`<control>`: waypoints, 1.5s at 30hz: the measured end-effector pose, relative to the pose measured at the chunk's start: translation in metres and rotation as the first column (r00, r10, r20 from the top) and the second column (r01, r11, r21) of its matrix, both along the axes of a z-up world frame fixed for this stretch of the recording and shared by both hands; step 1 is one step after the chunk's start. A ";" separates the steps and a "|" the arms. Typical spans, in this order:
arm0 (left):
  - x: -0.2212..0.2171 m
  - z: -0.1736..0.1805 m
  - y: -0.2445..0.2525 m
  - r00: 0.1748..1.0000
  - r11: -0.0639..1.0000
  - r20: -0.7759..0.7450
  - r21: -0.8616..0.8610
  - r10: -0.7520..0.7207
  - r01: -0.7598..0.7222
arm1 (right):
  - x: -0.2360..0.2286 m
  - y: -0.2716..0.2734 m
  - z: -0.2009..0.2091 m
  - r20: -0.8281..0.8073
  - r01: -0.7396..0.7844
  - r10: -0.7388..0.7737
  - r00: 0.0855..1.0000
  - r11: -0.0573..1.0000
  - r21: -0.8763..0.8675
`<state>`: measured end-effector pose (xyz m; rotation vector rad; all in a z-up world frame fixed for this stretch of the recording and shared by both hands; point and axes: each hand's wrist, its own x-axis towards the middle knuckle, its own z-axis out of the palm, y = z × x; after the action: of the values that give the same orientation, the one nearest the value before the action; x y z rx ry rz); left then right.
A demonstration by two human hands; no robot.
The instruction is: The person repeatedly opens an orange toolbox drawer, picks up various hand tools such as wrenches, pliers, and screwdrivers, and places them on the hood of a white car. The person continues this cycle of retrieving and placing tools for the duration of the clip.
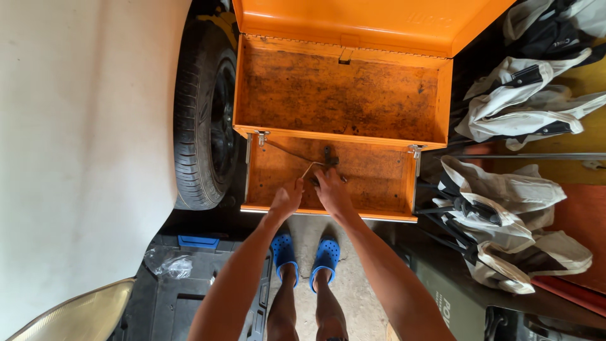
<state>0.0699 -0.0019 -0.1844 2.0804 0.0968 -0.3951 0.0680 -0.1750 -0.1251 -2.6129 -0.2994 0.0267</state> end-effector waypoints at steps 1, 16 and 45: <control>-0.001 -0.007 -0.001 0.998 0.994 -0.018 -0.099 0.054 -0.056 | 0.002 0.001 0.000 -0.048 -0.008 0.007 0.999 1.000 -0.023; 0.013 -0.012 -0.028 0.639 0.051 -0.738 -0.645 0.216 -0.763 | 0.003 0.019 0.070 -0.187 0.005 0.059 0.981 0.945 0.326; 0.010 0.028 -0.031 0.683 0.133 -0.712 -0.670 0.161 -0.730 | 0.019 0.000 0.054 -0.383 0.130 0.116 0.916 0.820 0.558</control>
<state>0.0799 -0.0327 -0.1562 0.5690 0.6711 -0.4073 0.0873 -0.1751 -0.0708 -1.9389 -0.1191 0.4067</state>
